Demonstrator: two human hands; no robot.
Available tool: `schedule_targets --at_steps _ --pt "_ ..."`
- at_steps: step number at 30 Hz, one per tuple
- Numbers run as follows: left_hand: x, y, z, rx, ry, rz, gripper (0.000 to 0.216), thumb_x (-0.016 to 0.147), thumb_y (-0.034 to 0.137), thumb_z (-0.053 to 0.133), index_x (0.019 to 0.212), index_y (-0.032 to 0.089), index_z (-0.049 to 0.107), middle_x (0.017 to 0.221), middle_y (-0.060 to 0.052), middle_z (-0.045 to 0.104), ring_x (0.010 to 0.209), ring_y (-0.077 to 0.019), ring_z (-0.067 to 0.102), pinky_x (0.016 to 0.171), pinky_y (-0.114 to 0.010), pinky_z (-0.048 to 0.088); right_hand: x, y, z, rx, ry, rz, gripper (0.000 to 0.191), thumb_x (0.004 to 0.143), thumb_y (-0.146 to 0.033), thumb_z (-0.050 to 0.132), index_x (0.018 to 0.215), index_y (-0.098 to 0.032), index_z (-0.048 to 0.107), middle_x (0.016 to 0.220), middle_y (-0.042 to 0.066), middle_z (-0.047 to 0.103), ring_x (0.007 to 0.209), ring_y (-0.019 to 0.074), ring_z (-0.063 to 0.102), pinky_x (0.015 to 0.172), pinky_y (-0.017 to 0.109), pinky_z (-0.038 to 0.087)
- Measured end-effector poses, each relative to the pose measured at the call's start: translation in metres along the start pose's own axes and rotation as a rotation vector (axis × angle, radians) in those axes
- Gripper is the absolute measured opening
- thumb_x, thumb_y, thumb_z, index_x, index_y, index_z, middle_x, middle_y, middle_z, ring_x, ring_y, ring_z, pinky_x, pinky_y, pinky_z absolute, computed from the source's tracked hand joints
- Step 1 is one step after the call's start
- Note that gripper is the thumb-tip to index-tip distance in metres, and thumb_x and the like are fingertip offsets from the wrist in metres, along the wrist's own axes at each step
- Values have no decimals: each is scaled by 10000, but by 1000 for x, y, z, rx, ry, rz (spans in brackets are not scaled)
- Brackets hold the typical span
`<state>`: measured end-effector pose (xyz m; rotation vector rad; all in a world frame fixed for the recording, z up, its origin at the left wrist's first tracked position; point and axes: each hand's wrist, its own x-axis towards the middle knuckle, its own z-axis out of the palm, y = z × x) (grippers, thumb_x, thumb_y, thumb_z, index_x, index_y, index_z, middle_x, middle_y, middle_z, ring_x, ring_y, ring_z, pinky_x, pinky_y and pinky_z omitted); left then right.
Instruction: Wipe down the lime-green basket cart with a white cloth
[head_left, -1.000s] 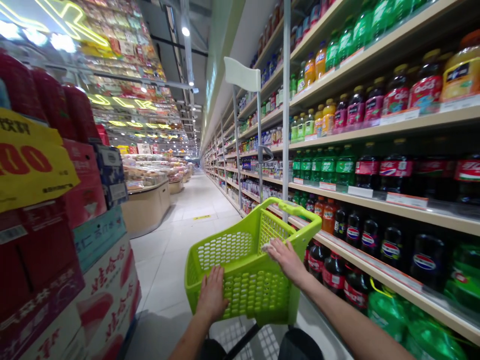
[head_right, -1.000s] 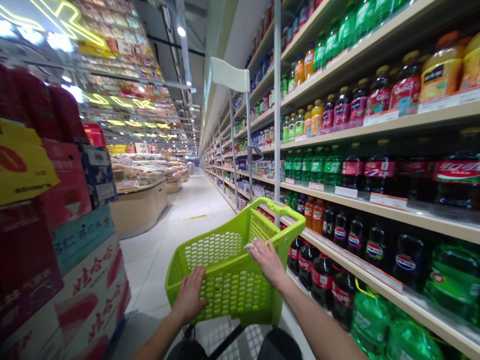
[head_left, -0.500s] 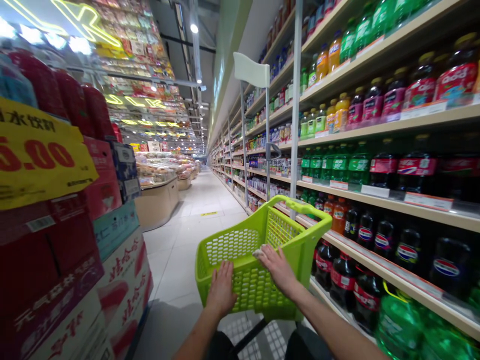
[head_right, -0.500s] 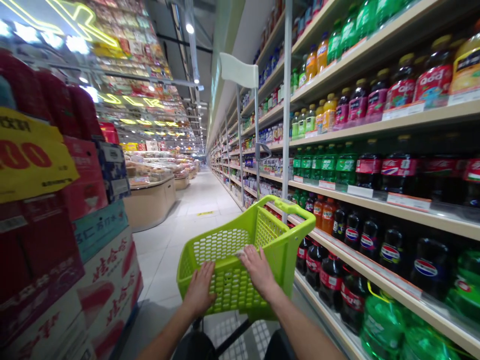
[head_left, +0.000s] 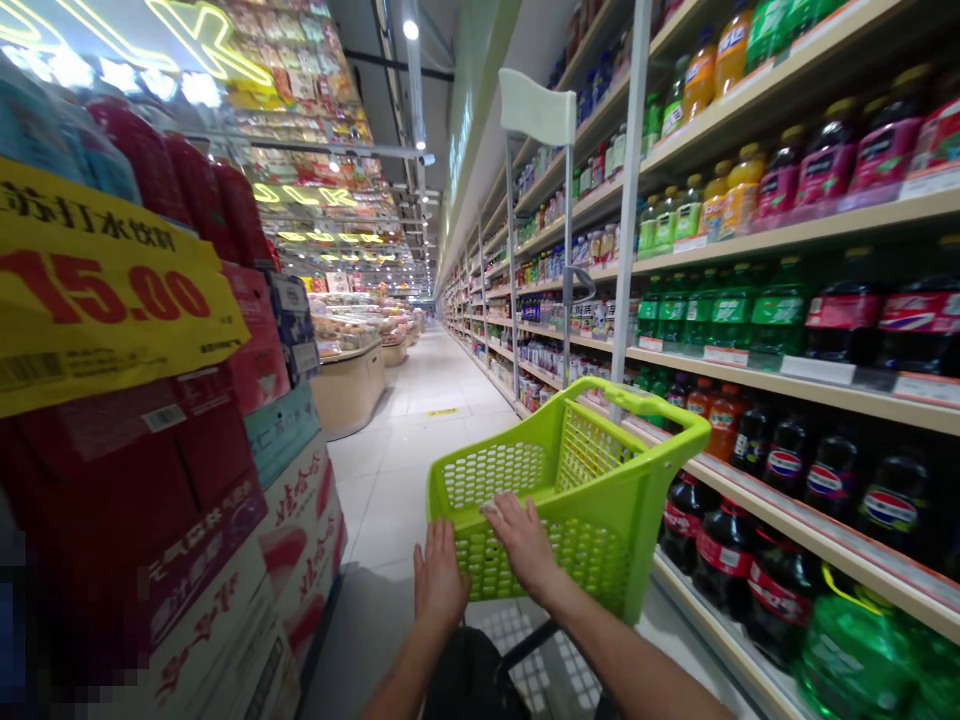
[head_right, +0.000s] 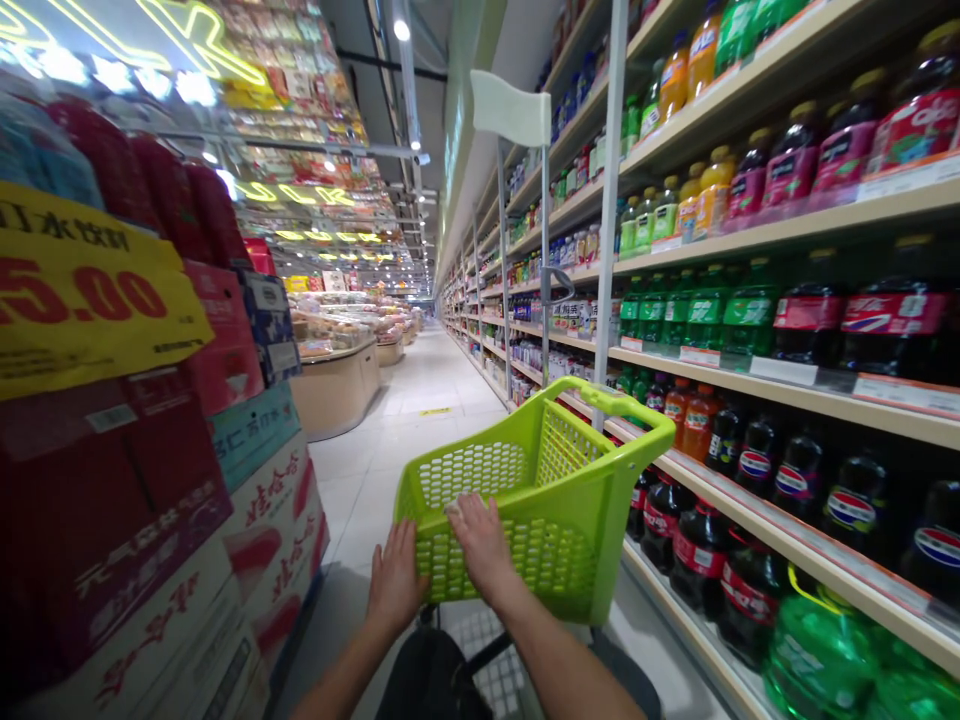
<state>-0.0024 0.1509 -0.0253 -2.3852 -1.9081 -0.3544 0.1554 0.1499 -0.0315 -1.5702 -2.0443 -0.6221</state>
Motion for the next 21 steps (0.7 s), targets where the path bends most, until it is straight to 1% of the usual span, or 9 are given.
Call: schedule_targets --at_steps 1,3,7,9,11,15,17,19,21 --pt "-1 -6 1 8 -5 -26 716 657 120 428 1336 73 204 1441 -128 196 1330 -223 124 1069 -421 134 3 -9 4 18 10 -27 380 846 -140 425 1192 -281 498 1301 66 457 1217 221 372 977 463 284" --pt "-3 -17 2 10 -20 -60 712 663 111 419 1337 62 197 1441 -134 188 1329 -225 128 1064 -418 146 5 -7 3 30 9 -49 347 850 -152 429 1159 -277 526 1288 62 472 1211 221 380 981 463 282" --pt "-3 -24 2 -20 -32 -84 705 673 112 406 1339 50 183 1440 -144 183 1327 -228 139 1056 -413 167 -4 37 -19 -35 -3 97 405 828 -63 394 1172 -234 522 1295 89 460 1205 255 386 976 510 265" --pt "-2 -20 2 -42 -28 -86 708 671 116 409 1339 54 180 1439 -144 187 1327 -223 141 1056 -401 169 -5 44 -25 -54 -13 145 429 821 -44 384 1188 -227 510 1300 96 453 1209 266 380 975 528 254" --pt "-2 -17 2 -60 -26 -90 715 670 121 418 1337 50 172 1437 -148 192 1326 -223 143 1056 -393 173 -1 28 -22 -27 -35 112 417 833 -70 392 1196 -244 500 1300 92 453 1211 256 378 978 522 254" --pt "-2 -20 4 -57 -15 -94 697 681 111 413 1332 52 172 1429 -163 211 1324 -227 150 1050 -401 192 18 -42 -1 75 -68 -87 333 877 -209 401 1190 -278 490 1307 65 450 1219 227 366 988 494 264" --pt "-1 -23 3 -48 0 -102 684 685 98 404 1332 73 182 1425 -158 227 1321 -227 163 1044 -408 207 25 -60 5 94 -77 -166 310 883 -245 397 1177 -269 495 1309 59 448 1223 225 357 994 490 258" --pt "0 -25 1 -47 26 -103 685 688 100 408 1334 82 181 1424 -154 233 1319 -231 171 1041 -413 213 23 -50 3 91 -84 -182 302 880 -237 404 1164 -261 503 1313 60 444 1230 222 348 999 484 254" --pt "2 -21 -1 -51 45 -99 687 695 115 417 1337 70 175 1425 -154 230 1319 -232 169 1045 -411 208 13 -16 -6 61 -88 -111 300 870 -194 414 1142 -255 525 1311 67 446 1233 221 347 998 485 254"
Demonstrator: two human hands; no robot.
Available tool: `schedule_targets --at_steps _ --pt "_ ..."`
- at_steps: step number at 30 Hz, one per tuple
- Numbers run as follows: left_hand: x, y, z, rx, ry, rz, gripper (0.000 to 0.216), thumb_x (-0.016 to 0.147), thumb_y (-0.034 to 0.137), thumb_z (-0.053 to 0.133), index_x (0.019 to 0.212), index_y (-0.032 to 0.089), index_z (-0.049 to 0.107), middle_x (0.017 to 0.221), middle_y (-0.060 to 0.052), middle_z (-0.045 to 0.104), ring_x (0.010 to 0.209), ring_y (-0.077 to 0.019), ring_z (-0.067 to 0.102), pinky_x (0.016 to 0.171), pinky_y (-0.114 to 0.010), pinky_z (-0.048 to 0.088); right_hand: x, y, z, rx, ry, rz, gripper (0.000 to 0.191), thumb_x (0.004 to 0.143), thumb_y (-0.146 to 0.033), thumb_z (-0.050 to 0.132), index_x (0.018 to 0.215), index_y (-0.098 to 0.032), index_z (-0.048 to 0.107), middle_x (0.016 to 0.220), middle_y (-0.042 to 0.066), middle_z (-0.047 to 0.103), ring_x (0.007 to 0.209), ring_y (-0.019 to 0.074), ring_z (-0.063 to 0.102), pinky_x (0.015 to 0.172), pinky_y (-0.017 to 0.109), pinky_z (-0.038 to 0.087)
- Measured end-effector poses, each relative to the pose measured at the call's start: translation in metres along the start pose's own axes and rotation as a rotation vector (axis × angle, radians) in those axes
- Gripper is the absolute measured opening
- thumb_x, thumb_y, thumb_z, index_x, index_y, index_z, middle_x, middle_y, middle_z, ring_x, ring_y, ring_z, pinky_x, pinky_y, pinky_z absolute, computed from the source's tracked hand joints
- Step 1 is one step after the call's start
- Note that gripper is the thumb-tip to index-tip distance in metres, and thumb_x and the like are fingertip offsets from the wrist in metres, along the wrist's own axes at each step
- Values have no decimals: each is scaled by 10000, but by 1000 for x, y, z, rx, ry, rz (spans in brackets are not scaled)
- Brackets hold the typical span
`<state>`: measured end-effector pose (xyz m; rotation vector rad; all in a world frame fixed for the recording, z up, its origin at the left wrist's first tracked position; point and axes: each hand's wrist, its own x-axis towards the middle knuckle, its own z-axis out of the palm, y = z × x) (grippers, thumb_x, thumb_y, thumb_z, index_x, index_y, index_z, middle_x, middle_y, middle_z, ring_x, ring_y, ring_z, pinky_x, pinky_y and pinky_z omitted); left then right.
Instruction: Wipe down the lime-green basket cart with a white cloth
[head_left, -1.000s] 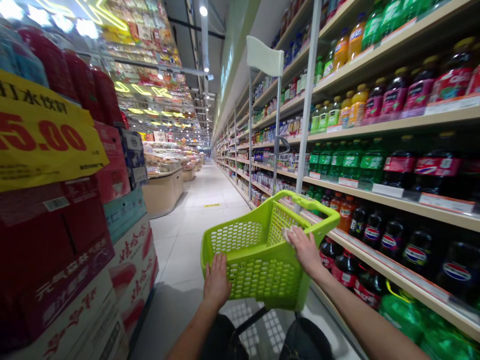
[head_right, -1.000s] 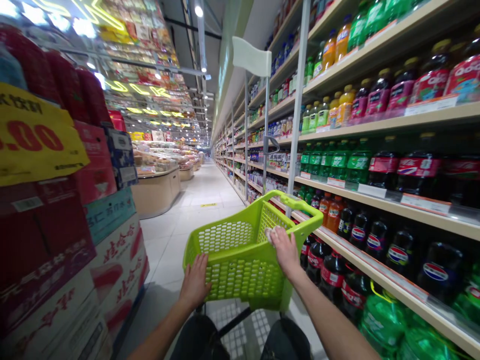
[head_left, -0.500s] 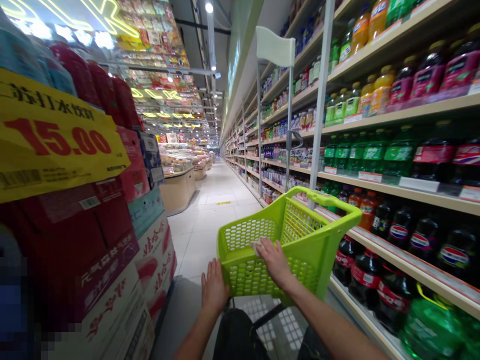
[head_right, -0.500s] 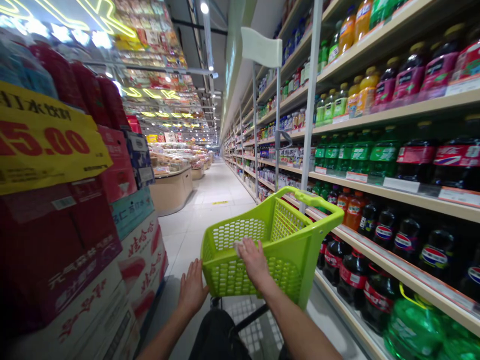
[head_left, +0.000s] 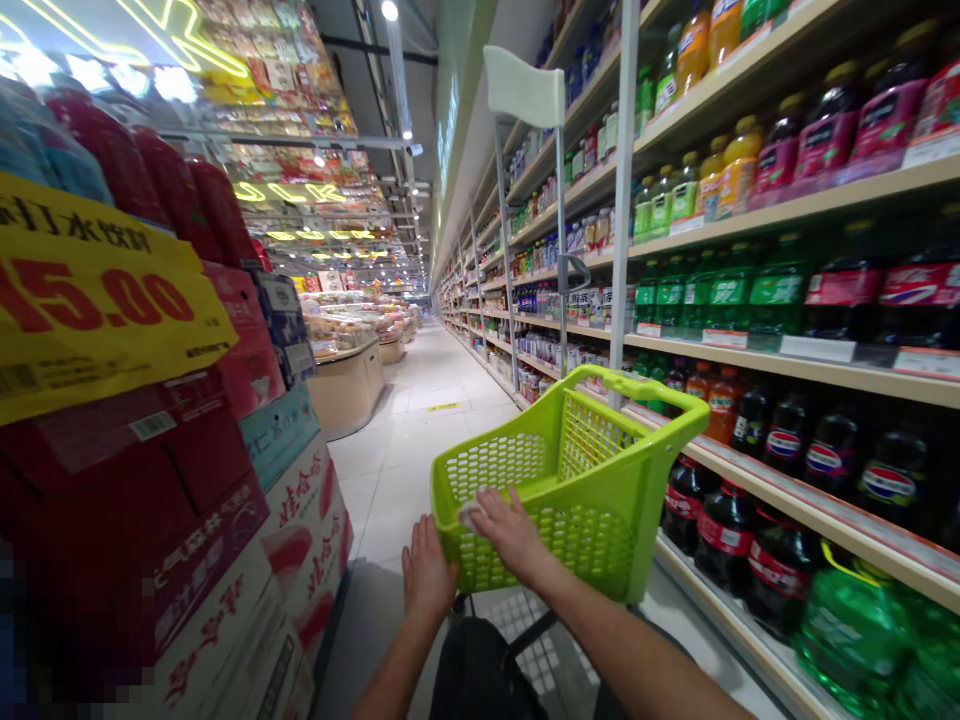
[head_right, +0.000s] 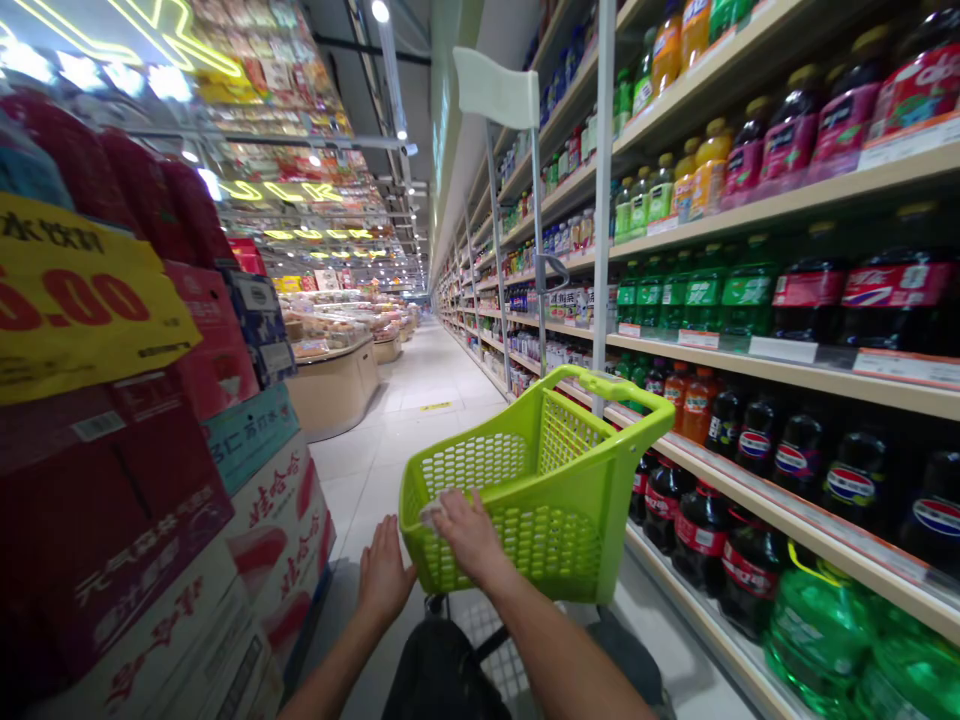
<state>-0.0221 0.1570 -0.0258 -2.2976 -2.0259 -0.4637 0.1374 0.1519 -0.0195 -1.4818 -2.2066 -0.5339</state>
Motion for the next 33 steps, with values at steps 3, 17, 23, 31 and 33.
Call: schedule_targets --at_steps 3,17,23,31,33 --pt "1 16 -1 6 -12 29 698 688 118 430 1336 42 180 1430 -154 214 1323 -230 156 1056 -411 186 -26 57 -22 -103 22 223 350 846 -98 393 1134 -228 543 1307 99 444 1226 243 360 991 515 243" --pt "3 49 11 151 -10 342 802 616 115 422 1370 125 147 1457 -61 131 1336 -224 99 1064 -500 95 -65 133 -62 -282 8 264 454 794 -20 363 1168 -226 517 1334 90 410 1246 239 328 990 523 228" --pt "6 70 12 152 29 283 786 612 121 423 1357 76 178 1452 -97 126 1333 -247 107 1054 -517 121 -71 141 -68 -333 34 231 468 789 -17 350 1162 -243 518 1334 72 415 1249 235 322 986 510 244" --pt "8 71 13 172 28 304 809 575 80 401 1357 101 195 1450 -76 132 1331 -229 124 1056 -515 110 -88 206 -115 -463 100 449 467 791 -12 316 1167 -200 519 1333 109 410 1237 257 334 978 538 224" --pt "8 73 11 174 33 277 788 584 83 397 1350 88 213 1445 -90 152 1328 -231 137 1053 -518 117 -93 221 -130 -509 138 585 453 800 -25 305 1169 -179 517 1336 123 403 1231 275 337 960 549 242"
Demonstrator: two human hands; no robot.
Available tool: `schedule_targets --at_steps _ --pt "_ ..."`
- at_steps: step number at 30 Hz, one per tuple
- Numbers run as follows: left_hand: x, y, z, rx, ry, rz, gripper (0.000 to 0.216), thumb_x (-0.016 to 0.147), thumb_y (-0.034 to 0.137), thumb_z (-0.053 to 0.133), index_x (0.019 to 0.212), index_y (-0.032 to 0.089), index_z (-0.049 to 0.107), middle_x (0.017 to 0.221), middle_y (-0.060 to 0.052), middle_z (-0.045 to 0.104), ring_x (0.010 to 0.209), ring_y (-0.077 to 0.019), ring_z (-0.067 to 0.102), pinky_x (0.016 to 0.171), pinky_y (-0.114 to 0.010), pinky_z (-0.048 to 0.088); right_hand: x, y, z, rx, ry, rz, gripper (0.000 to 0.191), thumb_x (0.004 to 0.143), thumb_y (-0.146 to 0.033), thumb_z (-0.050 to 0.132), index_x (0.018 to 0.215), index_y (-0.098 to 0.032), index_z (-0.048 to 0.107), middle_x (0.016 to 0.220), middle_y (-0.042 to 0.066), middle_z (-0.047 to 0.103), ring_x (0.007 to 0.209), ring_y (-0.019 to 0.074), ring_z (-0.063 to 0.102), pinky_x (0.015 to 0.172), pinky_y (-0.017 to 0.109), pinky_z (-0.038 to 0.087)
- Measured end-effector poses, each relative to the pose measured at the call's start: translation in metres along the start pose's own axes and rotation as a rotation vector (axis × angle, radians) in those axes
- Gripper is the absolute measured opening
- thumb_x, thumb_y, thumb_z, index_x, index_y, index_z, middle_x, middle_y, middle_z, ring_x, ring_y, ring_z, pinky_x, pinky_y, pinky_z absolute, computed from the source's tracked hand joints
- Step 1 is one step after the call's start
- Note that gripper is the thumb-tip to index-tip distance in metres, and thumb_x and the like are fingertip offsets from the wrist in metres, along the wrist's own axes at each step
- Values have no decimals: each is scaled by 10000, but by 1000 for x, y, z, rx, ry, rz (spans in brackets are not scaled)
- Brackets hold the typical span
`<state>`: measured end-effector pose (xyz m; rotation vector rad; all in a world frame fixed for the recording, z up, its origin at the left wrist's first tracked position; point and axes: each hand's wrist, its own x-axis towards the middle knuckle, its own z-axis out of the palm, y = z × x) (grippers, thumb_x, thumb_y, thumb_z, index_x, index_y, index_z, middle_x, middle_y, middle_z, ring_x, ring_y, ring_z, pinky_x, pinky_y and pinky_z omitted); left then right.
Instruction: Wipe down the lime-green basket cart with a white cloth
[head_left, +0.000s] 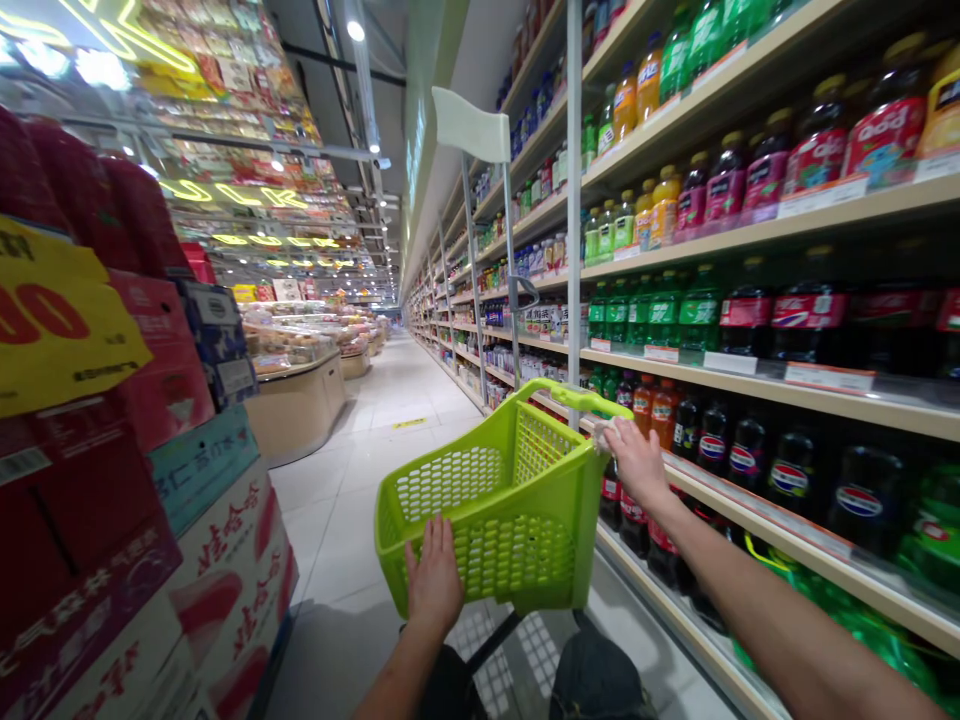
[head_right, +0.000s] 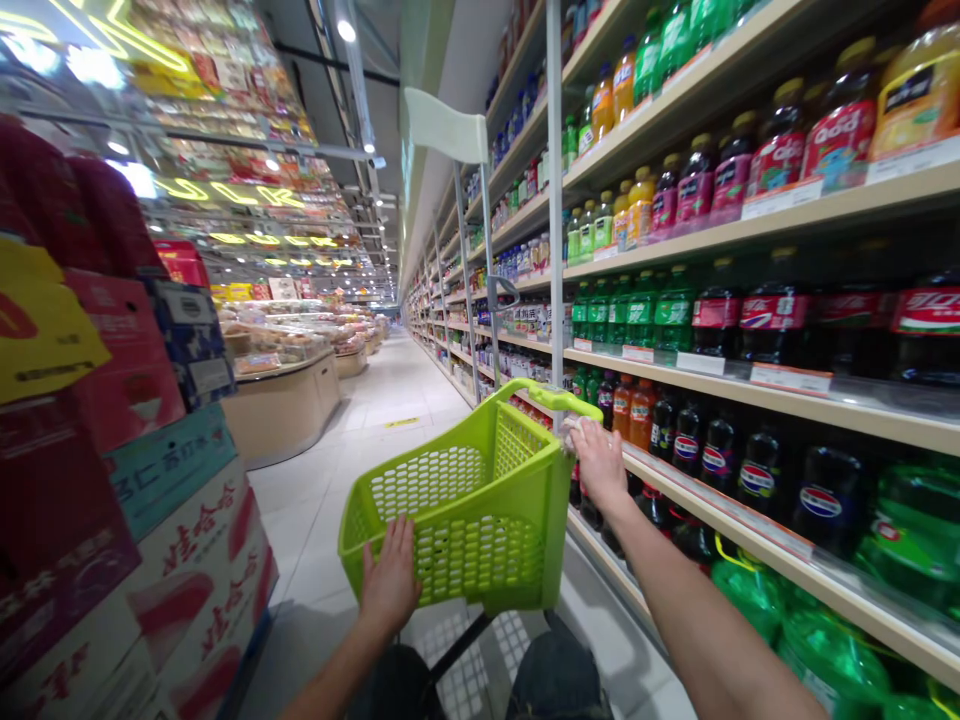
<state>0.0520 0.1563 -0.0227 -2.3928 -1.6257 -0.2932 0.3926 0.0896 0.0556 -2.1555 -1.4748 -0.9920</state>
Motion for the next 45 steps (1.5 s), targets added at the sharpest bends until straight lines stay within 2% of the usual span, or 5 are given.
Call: schedule_targets --at_steps 8,14,23,29,45 --pt "3 14 1 -41 6 73 771 602 109 398 1351 92 216 1449 -75 127 1332 -221 123 1061 -513 94 -7 -33 12 99 -14 -360 493 787 -11 316 1182 -240 503 1342 65 406 1249 211 319 983 474 261" --pt "-1 16 -3 -25 -9 93 787 596 102 394 1358 99 197 1450 -74 128 1333 -234 112 1059 -519 89 3 5 7 63 76 -21 479 772 -27 336 1193 -192 496 1338 119 401 1234 259 330 953 517 270" --pt "-16 54 -14 -116 -67 249 744 649 168 396 1362 114 189 1452 -48 125 1338 -211 75 1082 -484 71 -125 -46 82 189 65 -186 540 705 34 302 1099 -228 563 1233 74 526 1164 200 432 905 431 346" --pt "-19 49 -11 -94 -78 229 715 673 150 368 1361 95 180 1452 -65 119 1339 -206 70 1079 -491 69 -66 -44 35 242 216 -69 472 782 -46 353 1216 -187 473 1339 110 402 1270 231 279 980 475 254" --pt "-22 22 -1 -97 11 179 718 670 147 401 1359 109 200 1454 -67 129 1338 -224 79 1080 -486 74 -64 -119 33 340 183 -302 472 792 -4 329 1196 -183 496 1320 108 425 1288 221 243 984 486 262"
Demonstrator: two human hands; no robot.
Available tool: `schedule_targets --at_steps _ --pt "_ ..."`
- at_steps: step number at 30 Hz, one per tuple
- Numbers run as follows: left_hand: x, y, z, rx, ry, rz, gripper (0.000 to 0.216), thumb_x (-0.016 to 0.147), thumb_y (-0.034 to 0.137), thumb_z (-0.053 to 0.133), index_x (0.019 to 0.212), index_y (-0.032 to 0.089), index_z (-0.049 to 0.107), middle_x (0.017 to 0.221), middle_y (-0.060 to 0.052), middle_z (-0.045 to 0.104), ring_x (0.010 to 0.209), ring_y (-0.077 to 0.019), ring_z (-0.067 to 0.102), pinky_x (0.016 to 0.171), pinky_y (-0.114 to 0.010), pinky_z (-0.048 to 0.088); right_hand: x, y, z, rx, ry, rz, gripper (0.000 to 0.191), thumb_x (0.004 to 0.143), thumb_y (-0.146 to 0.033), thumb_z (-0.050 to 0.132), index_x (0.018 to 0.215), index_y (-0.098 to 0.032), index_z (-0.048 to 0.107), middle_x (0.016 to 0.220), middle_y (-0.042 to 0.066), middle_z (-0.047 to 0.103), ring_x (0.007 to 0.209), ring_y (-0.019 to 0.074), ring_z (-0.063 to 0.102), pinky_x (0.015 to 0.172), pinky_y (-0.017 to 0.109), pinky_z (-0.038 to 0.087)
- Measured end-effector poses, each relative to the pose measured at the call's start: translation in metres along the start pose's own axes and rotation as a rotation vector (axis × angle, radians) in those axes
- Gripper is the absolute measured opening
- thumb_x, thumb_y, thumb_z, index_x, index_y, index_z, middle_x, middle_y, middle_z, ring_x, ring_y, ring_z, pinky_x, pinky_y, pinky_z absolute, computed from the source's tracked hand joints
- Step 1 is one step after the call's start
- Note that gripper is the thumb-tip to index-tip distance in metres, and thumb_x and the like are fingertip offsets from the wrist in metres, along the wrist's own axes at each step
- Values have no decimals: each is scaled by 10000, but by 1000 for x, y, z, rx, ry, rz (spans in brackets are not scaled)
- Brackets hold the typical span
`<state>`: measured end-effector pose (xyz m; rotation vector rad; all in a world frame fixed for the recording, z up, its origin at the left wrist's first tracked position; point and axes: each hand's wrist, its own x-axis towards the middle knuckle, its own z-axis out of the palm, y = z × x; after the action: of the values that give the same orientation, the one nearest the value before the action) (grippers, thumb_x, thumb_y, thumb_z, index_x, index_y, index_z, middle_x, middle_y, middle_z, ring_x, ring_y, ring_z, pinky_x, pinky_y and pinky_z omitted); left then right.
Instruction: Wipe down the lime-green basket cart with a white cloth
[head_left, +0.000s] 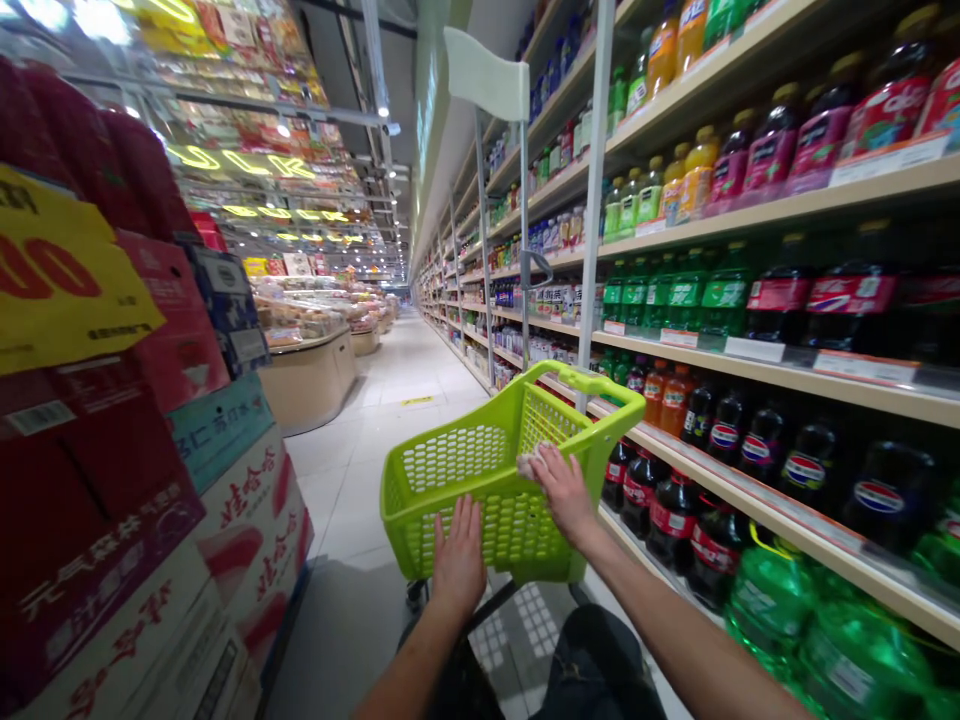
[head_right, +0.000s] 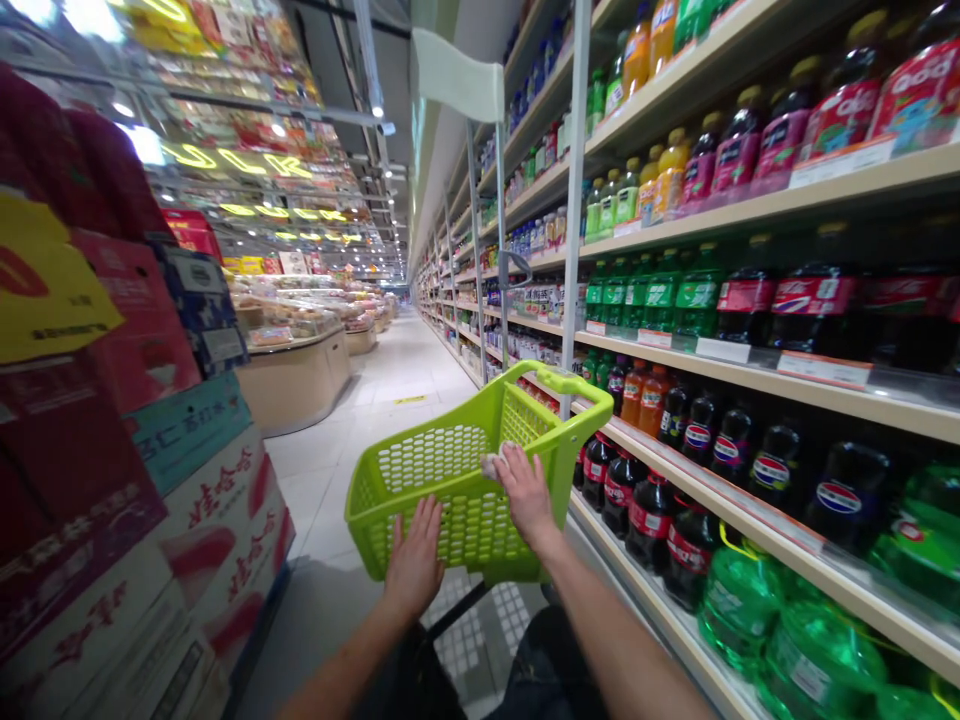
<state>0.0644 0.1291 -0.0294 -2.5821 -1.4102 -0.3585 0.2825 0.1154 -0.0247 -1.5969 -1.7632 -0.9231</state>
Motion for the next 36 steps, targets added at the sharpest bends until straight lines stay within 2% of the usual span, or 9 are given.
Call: schedule_targets --at_steps 5,12,18,22,25,27,30,32,36 --pt "-9 -20 7 19 28 -41 732 645 105 375 1357 108 205 1451 -64 143 1338 -206 78 1081 -478 66 -57 -30 32 44 -85 -167 470 770 26 346 1134 -200 540 1252 95 505 1254 208 319 948 463 326" --pt "-21 -50 3 29 66 -139 725 654 118 399 1353 92 208 1446 -91 165 1335 -225 102 1077 -483 93 14 -90 22 212 9 -206 403 820 -77 392 1195 -178 501 1325 108 417 1297 229 214 993 493 271" --pt "-37 -76 9 -62 112 -214 700 644 79 391 1332 87 262 1432 -107 225 1328 -221 143 1084 -467 98 -32 -118 45 315 -67 -283 423 783 -27 385 1145 -187 535 1220 108 531 1231 212 358 929 475 378" --pt "-33 -67 13 -655 163 -262 638 646 80 401 1281 97 343 1386 -111 338 1287 -181 267 1064 -347 226 -24 -140 27 549 -49 -185 424 778 -70 383 1179 -133 504 1279 154 462 1229 221 360 927 431 407" --pt "-25 -45 10 -1415 48 -465 478 722 200 428 1196 144 429 1211 -94 535 1128 -189 479 938 -333 385 5 -154 7 756 -51 -85 444 786 -89 362 1214 -151 463 1317 143 418 1222 181 373 942 365 406" --pt "-23 -32 7 -1777 -56 -591 352 751 281 439 1072 155 510 1004 -73 633 953 -188 577 802 -315 454 17 -160 -1 812 -55 -40 422 790 -100 353 1187 -172 477 1320 130 414 1210 172 387 935 357 409" --pt "-26 -25 0 -2012 -71 -671 239 741 319 462 878 152 564 806 -46 646 809 -169 601 712 -280 461 16 -162 -6 737 -90 -63 368 797 -129 347 1116 -173 524 1309 136 424 1214 195 377 958 419 361" --pt "-31 -29 -5 -2109 -99 -670 263 743 356 428 835 158 575 789 -44 644 798 -168 602 734 -291 456 6 -161 -7 641 -200 -166 410 780 -195 409 1183 -174 480 1356 132 364 1259 232 301 992 494 279" --pt "-46 -52 -10 -2158 -395 -557 463 778 503 290 864 170 601 800 -55 659 808 -194 606 765 -357 441 -10 -160 -2 471 -391 -373 681 729 -332 532 1341 -168 283 1423 127 226 1308 281 156 1014 555 170"
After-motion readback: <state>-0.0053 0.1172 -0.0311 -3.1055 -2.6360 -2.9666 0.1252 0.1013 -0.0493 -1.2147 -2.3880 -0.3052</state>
